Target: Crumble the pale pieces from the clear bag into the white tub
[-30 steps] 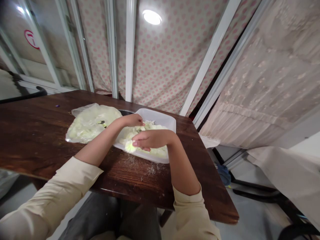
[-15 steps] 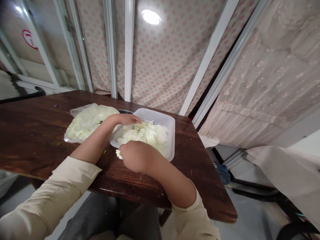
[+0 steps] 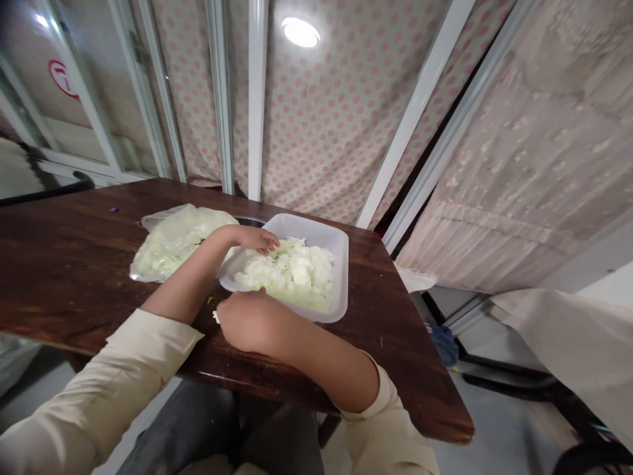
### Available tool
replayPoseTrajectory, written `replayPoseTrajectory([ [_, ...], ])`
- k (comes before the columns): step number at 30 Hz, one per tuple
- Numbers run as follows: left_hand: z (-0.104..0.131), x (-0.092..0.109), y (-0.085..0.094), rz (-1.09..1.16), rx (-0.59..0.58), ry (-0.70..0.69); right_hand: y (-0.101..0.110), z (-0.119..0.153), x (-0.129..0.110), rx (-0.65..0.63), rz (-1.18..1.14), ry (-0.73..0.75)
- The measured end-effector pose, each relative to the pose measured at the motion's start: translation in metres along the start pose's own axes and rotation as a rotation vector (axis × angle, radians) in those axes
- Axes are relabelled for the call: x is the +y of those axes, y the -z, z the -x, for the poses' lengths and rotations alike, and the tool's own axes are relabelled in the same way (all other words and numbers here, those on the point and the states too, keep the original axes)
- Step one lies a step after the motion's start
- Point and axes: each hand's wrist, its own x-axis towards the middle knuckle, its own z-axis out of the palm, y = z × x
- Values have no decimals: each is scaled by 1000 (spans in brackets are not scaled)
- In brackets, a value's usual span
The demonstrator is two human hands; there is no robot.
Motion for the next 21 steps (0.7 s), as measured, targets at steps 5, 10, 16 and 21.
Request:
replayPoseTrajectory([
  [5,4,4,0,-7,-13,-14,-1,4,2,-77,0,50],
  [10,13,13,0,-151,70,-174,9,18,6,-117,-11,190],
  [16,-5,3,-9,-363,-76,-89,14,42,-2,-103,76,457],
  [21,-18,-6,-16,-370,-160,28,13,64,0,126,24,364],
])
